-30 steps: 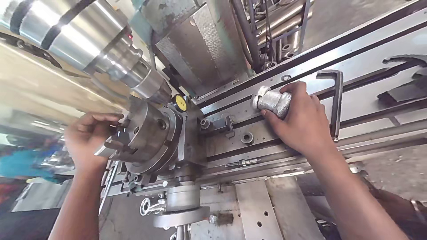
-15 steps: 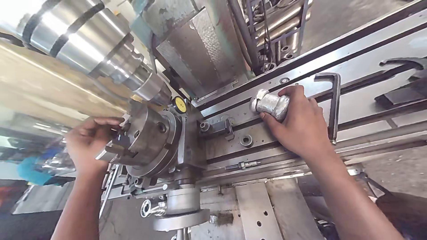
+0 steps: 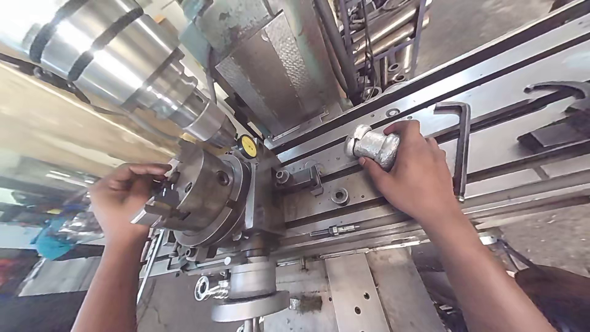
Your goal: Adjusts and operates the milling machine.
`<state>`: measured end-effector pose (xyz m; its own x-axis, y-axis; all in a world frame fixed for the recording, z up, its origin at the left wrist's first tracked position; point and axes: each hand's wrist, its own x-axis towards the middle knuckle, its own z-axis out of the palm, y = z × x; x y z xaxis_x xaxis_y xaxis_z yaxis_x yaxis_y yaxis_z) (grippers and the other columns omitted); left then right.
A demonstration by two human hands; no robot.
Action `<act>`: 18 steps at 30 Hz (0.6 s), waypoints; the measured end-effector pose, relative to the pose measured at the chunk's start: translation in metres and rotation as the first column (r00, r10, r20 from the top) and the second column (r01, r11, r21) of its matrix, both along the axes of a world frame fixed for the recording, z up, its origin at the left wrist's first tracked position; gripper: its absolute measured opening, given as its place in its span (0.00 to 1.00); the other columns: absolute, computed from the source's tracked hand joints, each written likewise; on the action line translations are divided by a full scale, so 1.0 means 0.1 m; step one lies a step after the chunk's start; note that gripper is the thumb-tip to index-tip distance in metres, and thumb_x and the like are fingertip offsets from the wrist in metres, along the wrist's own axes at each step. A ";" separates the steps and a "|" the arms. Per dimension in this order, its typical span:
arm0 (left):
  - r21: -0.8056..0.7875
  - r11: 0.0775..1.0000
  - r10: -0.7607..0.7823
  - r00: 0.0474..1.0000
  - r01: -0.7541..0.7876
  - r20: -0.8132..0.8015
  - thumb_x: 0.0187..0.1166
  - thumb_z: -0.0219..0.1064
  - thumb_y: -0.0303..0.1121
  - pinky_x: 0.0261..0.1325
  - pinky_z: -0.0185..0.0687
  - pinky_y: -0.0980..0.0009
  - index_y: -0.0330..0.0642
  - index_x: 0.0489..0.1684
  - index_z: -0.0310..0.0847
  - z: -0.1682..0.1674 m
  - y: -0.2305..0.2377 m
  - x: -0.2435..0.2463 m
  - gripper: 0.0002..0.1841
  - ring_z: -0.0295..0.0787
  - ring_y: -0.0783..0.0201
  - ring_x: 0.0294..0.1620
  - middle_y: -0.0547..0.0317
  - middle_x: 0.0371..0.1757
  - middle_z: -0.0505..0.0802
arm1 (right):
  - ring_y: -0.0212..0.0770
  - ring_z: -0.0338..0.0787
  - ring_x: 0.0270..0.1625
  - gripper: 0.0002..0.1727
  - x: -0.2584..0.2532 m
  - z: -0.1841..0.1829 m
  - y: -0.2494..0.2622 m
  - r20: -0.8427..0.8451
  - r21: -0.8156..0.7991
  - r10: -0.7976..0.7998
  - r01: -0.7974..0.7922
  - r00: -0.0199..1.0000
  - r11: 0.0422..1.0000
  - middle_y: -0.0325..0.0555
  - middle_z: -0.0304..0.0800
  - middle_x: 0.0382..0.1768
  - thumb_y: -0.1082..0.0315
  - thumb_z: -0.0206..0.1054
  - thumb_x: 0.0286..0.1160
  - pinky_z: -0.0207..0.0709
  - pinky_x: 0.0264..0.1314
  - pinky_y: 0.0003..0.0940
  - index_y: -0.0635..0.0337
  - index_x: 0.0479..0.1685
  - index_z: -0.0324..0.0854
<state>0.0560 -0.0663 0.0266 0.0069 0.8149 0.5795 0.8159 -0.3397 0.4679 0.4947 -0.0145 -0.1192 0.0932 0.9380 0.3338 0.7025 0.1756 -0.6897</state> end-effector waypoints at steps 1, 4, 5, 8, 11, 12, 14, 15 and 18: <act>0.002 1.000 0.000 1.000 0.000 -0.001 0.76 0.55 0.25 0.54 0.89 0.73 0.41 0.48 0.85 0.00 0.00 0.00 0.12 0.92 0.75 0.45 0.67 0.49 0.95 | 0.70 0.84 0.56 0.38 0.00 0.00 0.01 0.000 -0.007 -0.005 0.005 1.000 1.000 0.63 0.84 0.51 0.45 0.76 0.68 0.72 0.53 0.68 0.57 0.73 0.70; 0.003 1.000 0.003 1.000 -0.003 -0.005 0.78 0.55 0.25 0.54 0.89 0.73 0.41 0.48 0.85 0.00 0.00 0.00 0.12 0.92 0.75 0.45 0.67 0.49 0.95 | 0.69 0.84 0.56 0.38 0.00 -0.02 0.02 0.006 -0.007 -0.007 0.007 1.000 1.000 0.61 0.85 0.52 0.44 0.75 0.67 0.72 0.54 0.67 0.55 0.73 0.70; 0.002 1.000 0.007 1.000 -0.007 -0.008 0.79 0.55 0.25 0.54 0.89 0.74 0.41 0.49 0.85 0.00 -0.01 0.01 0.12 0.92 0.76 0.44 0.68 0.49 0.95 | 0.69 0.84 0.55 0.38 0.00 -0.01 0.00 0.002 0.004 0.003 -0.003 1.000 1.000 0.62 0.84 0.52 0.45 0.75 0.68 0.72 0.51 0.68 0.56 0.73 0.69; 0.001 1.000 0.001 1.000 -0.001 -0.013 0.79 0.55 0.25 0.55 0.89 0.73 0.40 0.49 0.85 -0.01 -0.01 -0.01 0.12 0.92 0.74 0.45 0.66 0.50 0.95 | 0.69 0.84 0.55 0.37 0.00 0.00 -0.03 -0.002 0.008 0.009 -0.009 1.000 1.000 0.62 0.84 0.52 0.47 0.75 0.70 0.72 0.50 0.68 0.56 0.74 0.68; 0.001 1.000 0.000 1.000 0.000 -0.017 0.79 0.55 0.26 0.55 0.89 0.72 0.41 0.49 0.85 -0.01 -0.01 -0.01 0.12 0.92 0.74 0.45 0.66 0.50 0.95 | 0.69 0.84 0.55 0.37 0.00 0.00 -0.03 -0.002 0.005 0.009 -0.009 1.000 1.000 0.63 0.84 0.52 0.47 0.75 0.69 0.73 0.50 0.67 0.56 0.74 0.68; 0.002 1.000 0.000 1.000 0.000 -0.018 0.79 0.54 0.25 0.54 0.89 0.73 0.41 0.49 0.85 -0.01 -0.01 -0.01 0.12 0.92 0.75 0.45 0.67 0.49 0.95 | 0.69 0.83 0.55 0.37 0.00 0.00 -0.03 -0.001 0.005 0.008 -0.008 1.000 1.000 0.63 0.84 0.52 0.47 0.75 0.69 0.73 0.50 0.67 0.56 0.74 0.68; 0.006 1.000 -0.007 1.000 0.007 -0.016 0.79 0.55 0.25 0.54 0.89 0.73 0.42 0.49 0.85 0.00 0.00 -0.01 0.12 0.92 0.75 0.44 0.68 0.49 0.95 | 0.69 0.84 0.55 0.37 0.00 0.00 -0.03 0.000 0.003 0.005 -0.005 1.000 1.000 0.63 0.84 0.52 0.47 0.76 0.69 0.73 0.50 0.67 0.56 0.74 0.69; 0.007 1.000 -0.013 1.000 0.013 -0.016 0.78 0.55 0.25 0.54 0.89 0.73 0.42 0.49 0.85 0.00 0.00 -0.02 0.12 0.92 0.75 0.45 0.68 0.49 0.95 | 0.69 0.84 0.55 0.38 0.00 0.00 -0.02 0.000 0.000 0.002 -0.002 1.000 1.000 0.62 0.84 0.52 0.46 0.76 0.69 0.73 0.50 0.67 0.56 0.74 0.69; 0.012 1.000 -0.005 1.000 0.006 -0.017 0.78 0.55 0.26 0.55 0.89 0.73 0.42 0.48 0.85 -0.01 0.00 -0.01 0.12 0.92 0.75 0.45 0.68 0.49 0.95 | 0.69 0.84 0.56 0.38 0.00 0.00 -0.02 -0.002 -0.005 0.002 -0.002 1.000 1.000 0.62 0.84 0.52 0.46 0.76 0.69 0.73 0.50 0.67 0.56 0.74 0.68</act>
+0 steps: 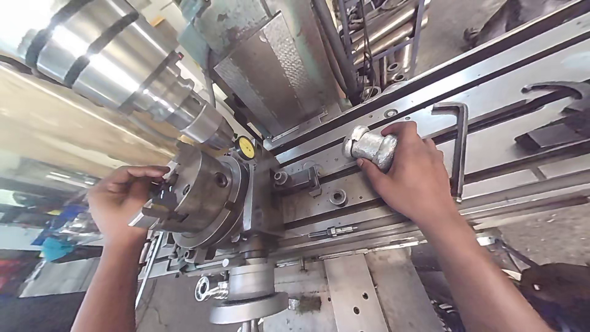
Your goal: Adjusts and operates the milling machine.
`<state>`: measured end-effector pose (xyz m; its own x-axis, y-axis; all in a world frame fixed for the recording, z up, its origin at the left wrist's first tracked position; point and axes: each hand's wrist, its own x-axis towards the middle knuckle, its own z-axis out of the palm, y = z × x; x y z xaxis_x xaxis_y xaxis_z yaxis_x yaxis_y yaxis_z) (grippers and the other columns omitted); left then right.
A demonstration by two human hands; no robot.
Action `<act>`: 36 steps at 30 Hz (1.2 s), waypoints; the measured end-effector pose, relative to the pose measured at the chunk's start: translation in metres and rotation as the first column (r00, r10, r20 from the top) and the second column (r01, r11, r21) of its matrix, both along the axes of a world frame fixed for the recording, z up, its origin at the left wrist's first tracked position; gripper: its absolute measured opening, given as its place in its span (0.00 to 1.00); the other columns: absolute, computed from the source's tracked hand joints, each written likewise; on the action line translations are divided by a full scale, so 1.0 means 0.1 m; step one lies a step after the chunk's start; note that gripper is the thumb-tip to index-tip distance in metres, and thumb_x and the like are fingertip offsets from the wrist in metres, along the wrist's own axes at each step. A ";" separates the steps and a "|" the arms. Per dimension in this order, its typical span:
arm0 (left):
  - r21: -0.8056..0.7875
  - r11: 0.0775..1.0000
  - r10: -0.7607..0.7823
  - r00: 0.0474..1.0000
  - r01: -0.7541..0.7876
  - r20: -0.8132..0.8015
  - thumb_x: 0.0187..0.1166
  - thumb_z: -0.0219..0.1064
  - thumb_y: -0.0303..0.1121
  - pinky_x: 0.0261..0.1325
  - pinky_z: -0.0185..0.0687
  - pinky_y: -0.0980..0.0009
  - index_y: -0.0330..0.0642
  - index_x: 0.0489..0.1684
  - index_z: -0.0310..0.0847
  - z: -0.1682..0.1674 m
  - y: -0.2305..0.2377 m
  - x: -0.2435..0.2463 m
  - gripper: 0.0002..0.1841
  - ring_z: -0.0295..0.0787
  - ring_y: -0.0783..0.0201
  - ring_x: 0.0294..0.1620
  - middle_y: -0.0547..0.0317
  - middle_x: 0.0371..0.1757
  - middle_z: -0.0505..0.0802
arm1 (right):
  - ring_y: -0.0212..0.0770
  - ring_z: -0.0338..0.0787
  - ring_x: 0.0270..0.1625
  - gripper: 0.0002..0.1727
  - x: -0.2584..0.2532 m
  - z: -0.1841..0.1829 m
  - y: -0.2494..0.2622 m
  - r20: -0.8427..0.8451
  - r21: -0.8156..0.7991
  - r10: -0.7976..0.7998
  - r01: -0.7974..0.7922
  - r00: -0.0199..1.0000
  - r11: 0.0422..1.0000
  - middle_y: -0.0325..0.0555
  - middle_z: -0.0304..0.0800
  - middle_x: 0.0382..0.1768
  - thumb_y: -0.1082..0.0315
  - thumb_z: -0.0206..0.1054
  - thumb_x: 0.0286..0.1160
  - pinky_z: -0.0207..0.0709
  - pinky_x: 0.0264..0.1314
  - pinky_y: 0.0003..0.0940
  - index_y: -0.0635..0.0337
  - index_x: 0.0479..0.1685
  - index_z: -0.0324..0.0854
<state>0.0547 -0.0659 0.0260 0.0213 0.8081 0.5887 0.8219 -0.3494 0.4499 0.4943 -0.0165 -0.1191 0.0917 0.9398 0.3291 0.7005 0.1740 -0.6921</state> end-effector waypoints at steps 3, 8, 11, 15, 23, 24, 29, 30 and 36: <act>0.003 1.000 0.016 1.000 -0.016 -0.008 0.79 0.54 0.26 0.54 0.89 0.73 0.41 0.48 0.85 0.00 0.00 -0.01 0.12 0.92 0.75 0.45 0.67 0.48 0.95 | 0.69 0.84 0.56 0.38 0.00 -0.01 0.00 0.003 -0.001 -0.002 0.002 1.000 1.000 0.62 0.84 0.52 0.46 0.76 0.68 0.73 0.51 0.67 0.55 0.74 0.68; -0.006 0.999 0.037 0.999 -0.037 -0.008 0.79 0.55 0.26 0.54 0.89 0.73 0.41 0.49 0.85 0.00 -0.01 -0.01 0.12 0.92 0.76 0.44 0.67 0.49 0.95 | 0.69 0.83 0.55 0.38 0.00 0.00 0.00 0.013 -0.002 -0.005 0.005 1.000 1.000 0.62 0.84 0.51 0.46 0.75 0.68 0.73 0.50 0.67 0.55 0.74 0.68; -0.011 0.999 0.030 0.999 -0.030 -0.016 0.80 0.54 0.27 0.54 0.88 0.73 0.41 0.49 0.85 0.00 -0.01 -0.03 0.12 0.92 0.75 0.45 0.67 0.50 0.95 | 0.69 0.84 0.56 0.38 0.00 -0.01 0.00 0.015 0.001 -0.004 0.004 1.000 1.000 0.63 0.84 0.52 0.46 0.75 0.69 0.73 0.50 0.67 0.55 0.74 0.68; -0.011 1.000 0.016 1.000 -0.016 0.000 0.79 0.54 0.26 0.54 0.89 0.73 0.41 0.49 0.85 0.00 -0.01 -0.02 0.13 0.93 0.74 0.45 0.67 0.51 0.95 | 0.69 0.83 0.55 0.38 0.00 -0.01 0.00 0.015 0.004 -0.002 0.002 1.000 1.000 0.62 0.84 0.52 0.46 0.75 0.69 0.73 0.50 0.67 0.56 0.74 0.68; -0.007 1.000 -0.004 1.000 0.003 -0.021 0.78 0.54 0.27 0.54 0.88 0.74 0.42 0.49 0.86 0.01 -0.01 -0.01 0.13 0.91 0.77 0.45 0.69 0.50 0.95 | 0.68 0.84 0.54 0.37 0.00 -0.01 0.00 0.009 0.011 -0.005 0.005 1.000 1.000 0.62 0.84 0.51 0.46 0.76 0.69 0.72 0.50 0.66 0.55 0.74 0.69; -0.008 1.000 0.000 1.000 0.000 -0.020 0.78 0.54 0.27 0.54 0.88 0.75 0.42 0.49 0.86 0.01 -0.01 -0.01 0.13 0.91 0.77 0.45 0.69 0.50 0.95 | 0.68 0.84 0.54 0.37 0.00 -0.01 0.00 0.010 0.011 -0.005 0.004 1.000 1.000 0.61 0.84 0.50 0.46 0.76 0.69 0.72 0.50 0.66 0.55 0.74 0.69; -0.010 1.000 0.007 1.000 -0.007 -0.019 0.78 0.54 0.26 0.55 0.88 0.74 0.41 0.49 0.85 0.01 -0.01 -0.02 0.13 0.91 0.76 0.46 0.68 0.50 0.95 | 0.68 0.84 0.54 0.37 0.00 -0.01 0.01 0.012 0.009 -0.002 0.002 1.000 1.000 0.61 0.84 0.50 0.46 0.76 0.69 0.72 0.50 0.66 0.56 0.74 0.69; -0.009 1.000 0.008 1.000 -0.008 -0.016 0.78 0.54 0.26 0.55 0.88 0.74 0.41 0.49 0.85 0.01 0.00 -0.03 0.13 0.92 0.76 0.46 0.68 0.50 0.95 | 0.68 0.84 0.53 0.37 0.00 0.00 0.01 0.014 0.009 -0.002 0.002 1.000 1.000 0.61 0.84 0.49 0.46 0.76 0.69 0.72 0.49 0.66 0.56 0.73 0.69; -0.002 1.000 -0.002 1.000 0.002 -0.010 0.77 0.55 0.26 0.54 0.88 0.75 0.43 0.49 0.86 0.00 0.01 -0.07 0.13 0.91 0.77 0.44 0.70 0.48 0.95 | 0.68 0.84 0.53 0.37 0.00 0.00 0.02 0.012 0.006 -0.006 0.006 1.000 1.000 0.62 0.84 0.49 0.46 0.75 0.68 0.73 0.50 0.66 0.57 0.73 0.69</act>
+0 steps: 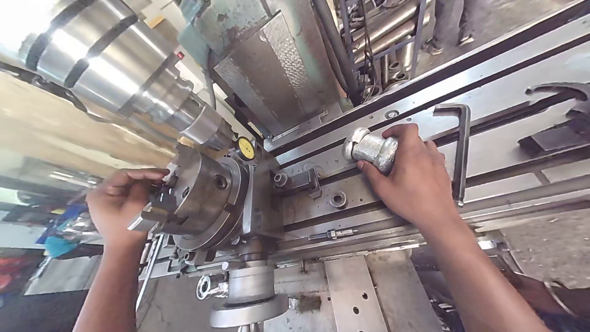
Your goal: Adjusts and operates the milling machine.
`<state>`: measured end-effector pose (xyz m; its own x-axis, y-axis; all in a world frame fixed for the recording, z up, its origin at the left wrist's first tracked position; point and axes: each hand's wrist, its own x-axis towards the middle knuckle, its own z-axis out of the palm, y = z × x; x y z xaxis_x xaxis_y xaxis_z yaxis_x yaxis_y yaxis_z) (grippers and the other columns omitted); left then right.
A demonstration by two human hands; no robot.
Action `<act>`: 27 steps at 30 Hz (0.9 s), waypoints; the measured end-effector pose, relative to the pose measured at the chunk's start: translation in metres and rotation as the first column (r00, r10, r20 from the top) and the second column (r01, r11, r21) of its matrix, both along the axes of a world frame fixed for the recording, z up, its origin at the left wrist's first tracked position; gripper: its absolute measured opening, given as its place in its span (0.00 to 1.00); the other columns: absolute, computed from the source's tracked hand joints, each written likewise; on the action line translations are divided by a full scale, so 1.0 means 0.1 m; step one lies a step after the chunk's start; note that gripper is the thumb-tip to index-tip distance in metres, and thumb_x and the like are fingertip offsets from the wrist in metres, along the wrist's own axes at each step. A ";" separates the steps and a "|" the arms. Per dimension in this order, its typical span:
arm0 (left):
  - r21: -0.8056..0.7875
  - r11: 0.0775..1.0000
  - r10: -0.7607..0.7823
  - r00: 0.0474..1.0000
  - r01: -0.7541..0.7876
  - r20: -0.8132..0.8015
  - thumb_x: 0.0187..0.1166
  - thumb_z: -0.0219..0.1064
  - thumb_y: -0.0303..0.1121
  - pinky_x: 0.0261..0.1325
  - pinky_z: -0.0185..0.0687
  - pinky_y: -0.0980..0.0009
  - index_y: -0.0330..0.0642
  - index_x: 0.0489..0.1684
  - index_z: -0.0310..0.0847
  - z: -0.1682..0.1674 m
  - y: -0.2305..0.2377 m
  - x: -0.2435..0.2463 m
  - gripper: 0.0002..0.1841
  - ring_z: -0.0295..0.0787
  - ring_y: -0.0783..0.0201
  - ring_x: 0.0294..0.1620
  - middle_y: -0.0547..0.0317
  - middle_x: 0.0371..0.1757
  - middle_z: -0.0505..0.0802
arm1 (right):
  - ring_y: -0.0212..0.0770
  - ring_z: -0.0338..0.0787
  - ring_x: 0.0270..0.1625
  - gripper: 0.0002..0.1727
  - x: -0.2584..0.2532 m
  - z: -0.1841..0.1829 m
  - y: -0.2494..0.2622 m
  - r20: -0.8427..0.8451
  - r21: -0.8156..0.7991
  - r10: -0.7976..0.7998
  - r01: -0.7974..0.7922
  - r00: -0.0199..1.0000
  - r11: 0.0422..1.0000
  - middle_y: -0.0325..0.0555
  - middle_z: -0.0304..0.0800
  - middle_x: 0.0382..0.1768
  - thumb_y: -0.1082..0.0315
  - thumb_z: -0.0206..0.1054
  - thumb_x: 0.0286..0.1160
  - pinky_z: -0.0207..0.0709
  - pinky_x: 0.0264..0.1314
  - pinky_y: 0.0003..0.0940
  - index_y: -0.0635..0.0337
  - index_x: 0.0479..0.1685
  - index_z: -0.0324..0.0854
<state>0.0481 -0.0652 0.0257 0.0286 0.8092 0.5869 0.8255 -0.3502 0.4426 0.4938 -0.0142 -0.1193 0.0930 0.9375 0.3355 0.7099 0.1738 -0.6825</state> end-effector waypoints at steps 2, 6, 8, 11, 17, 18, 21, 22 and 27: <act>0.001 1.000 -0.009 1.000 0.009 0.014 0.77 0.55 0.26 0.54 0.88 0.74 0.44 0.48 0.86 0.00 0.00 0.01 0.13 0.91 0.77 0.45 0.70 0.48 0.95 | 0.68 0.84 0.53 0.38 0.00 0.00 0.00 0.005 -0.002 0.001 -0.001 1.000 1.000 0.61 0.84 0.49 0.45 0.75 0.68 0.72 0.50 0.66 0.56 0.73 0.69; 0.002 1.000 -0.017 1.000 0.017 0.018 0.78 0.55 0.26 0.55 0.89 0.73 0.42 0.49 0.86 0.00 -0.01 0.02 0.12 0.92 0.75 0.45 0.69 0.49 0.95 | 0.68 0.84 0.53 0.38 0.00 0.00 -0.01 0.008 -0.006 -0.001 0.001 1.000 1.000 0.61 0.84 0.48 0.45 0.75 0.68 0.72 0.50 0.66 0.57 0.73 0.69; 0.005 1.000 -0.026 0.999 0.025 0.019 0.77 0.56 0.25 0.55 0.89 0.73 0.43 0.49 0.86 0.00 -0.01 0.02 0.13 0.92 0.75 0.46 0.70 0.49 0.95 | 0.68 0.84 0.53 0.38 0.00 0.00 -0.01 0.007 -0.006 -0.004 0.005 1.000 1.000 0.61 0.84 0.49 0.45 0.75 0.68 0.72 0.50 0.65 0.57 0.73 0.69; 0.000 1.000 -0.010 1.000 0.010 0.012 0.77 0.55 0.26 0.56 0.88 0.72 0.42 0.49 0.86 0.00 -0.01 0.02 0.13 0.92 0.75 0.47 0.69 0.49 0.95 | 0.68 0.84 0.53 0.38 0.00 -0.01 -0.01 0.008 0.005 -0.007 0.007 1.000 1.000 0.61 0.84 0.48 0.45 0.74 0.68 0.72 0.49 0.65 0.57 0.72 0.69; -0.021 1.000 -0.001 0.999 0.001 0.033 0.77 0.55 0.25 0.55 0.90 0.70 0.43 0.50 0.85 -0.02 -0.04 -0.01 0.13 0.93 0.72 0.46 0.68 0.49 0.94 | 0.68 0.84 0.53 0.38 0.00 -0.01 -0.01 -0.004 0.006 -0.011 0.011 1.000 1.000 0.62 0.84 0.50 0.44 0.74 0.67 0.72 0.50 0.66 0.57 0.73 0.69; -0.022 1.000 0.005 0.999 -0.004 0.032 0.76 0.55 0.25 0.55 0.89 0.71 0.43 0.50 0.85 -0.02 -0.04 -0.01 0.13 0.92 0.73 0.46 0.68 0.49 0.94 | 0.68 0.84 0.54 0.38 0.00 -0.01 0.00 -0.006 0.004 -0.009 0.009 1.000 1.000 0.62 0.84 0.51 0.44 0.74 0.68 0.72 0.50 0.66 0.57 0.73 0.69; -0.018 1.000 0.001 0.999 -0.001 0.039 0.76 0.55 0.25 0.56 0.89 0.71 0.44 0.49 0.85 -0.02 -0.04 0.01 0.13 0.93 0.73 0.47 0.69 0.49 0.94 | 0.68 0.84 0.53 0.38 0.00 -0.02 0.01 -0.003 0.005 -0.007 0.007 1.000 1.000 0.62 0.84 0.51 0.44 0.74 0.68 0.72 0.49 0.66 0.57 0.73 0.69; -0.022 1.000 0.001 0.999 0.000 0.039 0.76 0.55 0.25 0.56 0.89 0.70 0.44 0.50 0.85 -0.01 -0.05 0.01 0.13 0.93 0.73 0.47 0.69 0.50 0.94 | 0.68 0.84 0.53 0.39 0.00 -0.03 0.01 -0.001 0.005 -0.008 0.008 1.000 1.000 0.62 0.84 0.51 0.43 0.73 0.67 0.72 0.50 0.66 0.57 0.73 0.69; -0.020 1.000 0.002 0.998 -0.001 0.057 0.77 0.55 0.25 0.55 0.90 0.71 0.44 0.50 0.85 -0.02 -0.05 0.02 0.13 0.93 0.73 0.46 0.69 0.50 0.95 | 0.68 0.84 0.54 0.38 0.00 -0.02 0.00 -0.002 -0.005 -0.010 0.010 1.000 1.000 0.62 0.84 0.51 0.44 0.74 0.68 0.72 0.51 0.67 0.57 0.73 0.69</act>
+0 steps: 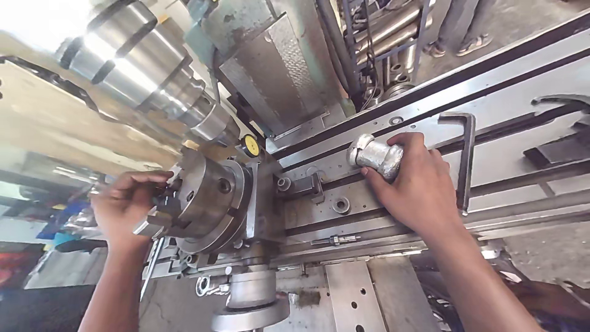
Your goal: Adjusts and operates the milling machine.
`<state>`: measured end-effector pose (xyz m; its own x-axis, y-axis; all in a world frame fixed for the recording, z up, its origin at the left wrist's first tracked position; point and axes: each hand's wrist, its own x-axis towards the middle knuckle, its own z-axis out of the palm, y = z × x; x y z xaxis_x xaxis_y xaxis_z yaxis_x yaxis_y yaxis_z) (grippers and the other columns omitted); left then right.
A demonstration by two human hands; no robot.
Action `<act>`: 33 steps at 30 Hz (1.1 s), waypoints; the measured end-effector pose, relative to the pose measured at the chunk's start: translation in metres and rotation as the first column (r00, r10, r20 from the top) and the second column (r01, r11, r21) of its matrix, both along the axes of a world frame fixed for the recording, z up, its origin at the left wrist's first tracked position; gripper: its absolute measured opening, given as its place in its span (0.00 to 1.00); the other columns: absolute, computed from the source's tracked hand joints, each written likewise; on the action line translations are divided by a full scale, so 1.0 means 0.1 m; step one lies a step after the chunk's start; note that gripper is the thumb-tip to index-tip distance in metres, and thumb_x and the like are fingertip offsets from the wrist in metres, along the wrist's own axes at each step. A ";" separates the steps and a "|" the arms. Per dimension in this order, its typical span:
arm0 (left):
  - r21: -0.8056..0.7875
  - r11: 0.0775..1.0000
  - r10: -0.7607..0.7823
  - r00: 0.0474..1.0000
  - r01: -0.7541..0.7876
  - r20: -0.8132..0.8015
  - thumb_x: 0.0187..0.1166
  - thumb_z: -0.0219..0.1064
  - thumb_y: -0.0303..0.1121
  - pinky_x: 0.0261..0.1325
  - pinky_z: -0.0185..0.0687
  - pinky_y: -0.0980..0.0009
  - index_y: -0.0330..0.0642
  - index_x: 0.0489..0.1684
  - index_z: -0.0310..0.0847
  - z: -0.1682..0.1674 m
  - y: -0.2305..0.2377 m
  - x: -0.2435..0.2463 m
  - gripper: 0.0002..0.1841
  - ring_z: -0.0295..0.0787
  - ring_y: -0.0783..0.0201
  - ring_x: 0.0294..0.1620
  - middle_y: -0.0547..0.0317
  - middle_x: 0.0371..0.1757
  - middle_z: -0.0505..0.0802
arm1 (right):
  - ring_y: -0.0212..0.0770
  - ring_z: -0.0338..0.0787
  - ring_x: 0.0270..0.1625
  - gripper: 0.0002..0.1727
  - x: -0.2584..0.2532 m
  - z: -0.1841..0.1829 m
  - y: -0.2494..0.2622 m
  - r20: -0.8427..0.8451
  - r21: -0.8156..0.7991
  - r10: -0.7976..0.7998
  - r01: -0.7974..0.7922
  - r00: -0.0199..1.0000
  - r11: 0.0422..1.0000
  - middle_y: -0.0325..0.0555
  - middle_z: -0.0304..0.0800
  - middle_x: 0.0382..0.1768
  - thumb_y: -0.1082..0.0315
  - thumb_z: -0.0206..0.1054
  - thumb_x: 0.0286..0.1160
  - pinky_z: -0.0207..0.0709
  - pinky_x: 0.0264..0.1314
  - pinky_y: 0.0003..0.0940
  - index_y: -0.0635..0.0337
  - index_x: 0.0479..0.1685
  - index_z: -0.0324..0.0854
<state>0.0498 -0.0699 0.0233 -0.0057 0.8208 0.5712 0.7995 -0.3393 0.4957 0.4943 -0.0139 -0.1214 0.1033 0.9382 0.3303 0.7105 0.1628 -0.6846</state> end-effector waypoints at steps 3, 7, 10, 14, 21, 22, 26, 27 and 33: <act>0.011 1.000 0.026 0.999 -0.026 -0.019 0.78 0.55 0.25 0.55 0.89 0.72 0.42 0.50 0.85 0.00 -0.01 0.04 0.12 0.92 0.75 0.45 0.68 0.50 0.94 | 0.68 0.84 0.55 0.38 0.00 0.00 0.01 -0.003 -0.001 -0.002 0.002 1.000 1.000 0.61 0.84 0.52 0.44 0.74 0.67 0.72 0.51 0.67 0.57 0.73 0.69; 0.009 0.999 0.040 0.999 -0.040 -0.025 0.79 0.56 0.26 0.52 0.88 0.75 0.41 0.50 0.85 0.01 -0.02 0.07 0.12 0.91 0.77 0.43 0.67 0.49 0.94 | 0.68 0.84 0.55 0.39 0.01 -0.02 0.01 -0.008 0.010 -0.005 0.005 1.000 1.000 0.61 0.85 0.52 0.42 0.73 0.67 0.72 0.52 0.68 0.58 0.73 0.70; 0.016 0.998 0.057 0.998 -0.057 -0.037 0.81 0.56 0.26 0.54 0.88 0.73 0.39 0.50 0.85 0.00 -0.01 0.05 0.11 0.91 0.76 0.45 0.65 0.50 0.94 | 0.68 0.84 0.55 0.40 0.01 -0.04 0.03 -0.010 0.019 -0.002 0.003 1.000 1.000 0.62 0.85 0.52 0.41 0.73 0.66 0.72 0.53 0.69 0.58 0.73 0.71; 0.006 0.996 0.088 0.996 -0.088 -0.032 0.81 0.55 0.26 0.54 0.88 0.70 0.40 0.48 0.85 0.01 -0.01 0.07 0.11 0.91 0.73 0.45 0.62 0.52 0.94 | 0.68 0.84 0.55 0.40 0.01 -0.05 0.04 -0.019 0.011 -0.001 0.001 1.000 1.000 0.62 0.85 0.53 0.43 0.75 0.65 0.73 0.53 0.69 0.58 0.74 0.70; -0.008 0.990 0.138 0.990 -0.138 -0.019 0.82 0.55 0.25 0.51 0.88 0.72 0.38 0.50 0.85 0.04 -0.03 0.17 0.12 0.90 0.75 0.41 0.60 0.50 0.95 | 0.70 0.84 0.54 0.41 0.01 -0.05 0.05 -0.046 -0.001 -0.004 0.003 0.999 1.000 0.63 0.85 0.52 0.46 0.76 0.64 0.72 0.53 0.71 0.57 0.75 0.69; -0.009 0.990 0.140 0.990 -0.140 -0.009 0.81 0.55 0.25 0.51 0.88 0.72 0.37 0.50 0.85 0.04 -0.04 0.18 0.12 0.91 0.75 0.42 0.60 0.51 0.95 | 0.70 0.84 0.54 0.41 0.01 -0.06 0.05 -0.047 0.007 -0.003 0.003 0.999 1.000 0.63 0.85 0.52 0.46 0.76 0.64 0.72 0.53 0.71 0.58 0.75 0.69; -0.017 0.992 0.126 0.992 -0.126 0.006 0.81 0.55 0.25 0.51 0.88 0.73 0.37 0.49 0.84 0.04 -0.03 0.20 0.11 0.91 0.75 0.43 0.60 0.51 0.94 | 0.70 0.85 0.53 0.42 0.01 -0.04 0.06 -0.065 0.015 0.000 0.001 0.998 1.000 0.64 0.86 0.50 0.45 0.76 0.63 0.72 0.53 0.71 0.59 0.75 0.69; -0.018 0.992 0.125 0.992 -0.125 -0.001 0.81 0.55 0.25 0.52 0.89 0.72 0.36 0.49 0.84 0.04 -0.03 0.18 0.11 0.91 0.74 0.43 0.59 0.52 0.94 | 0.70 0.85 0.52 0.42 0.01 -0.04 0.06 -0.081 0.013 -0.007 0.008 0.997 1.000 0.64 0.86 0.48 0.45 0.76 0.62 0.72 0.53 0.71 0.59 0.76 0.69; -0.027 0.990 0.137 0.991 -0.137 -0.007 0.82 0.54 0.24 0.53 0.89 0.69 0.37 0.49 0.85 0.04 -0.05 0.19 0.11 0.92 0.72 0.44 0.57 0.52 0.94 | 0.67 0.85 0.49 0.46 0.04 -0.02 0.01 -0.215 -0.015 -0.079 0.077 0.974 0.997 0.64 0.84 0.49 0.42 0.77 0.61 0.76 0.48 0.67 0.56 0.78 0.66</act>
<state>0.0686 -0.0745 0.0275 -0.1163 0.8277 0.5490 0.8402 -0.2128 0.4988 0.4985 -0.0126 -0.1236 0.2442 0.9266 0.2859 0.5571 0.1073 -0.8235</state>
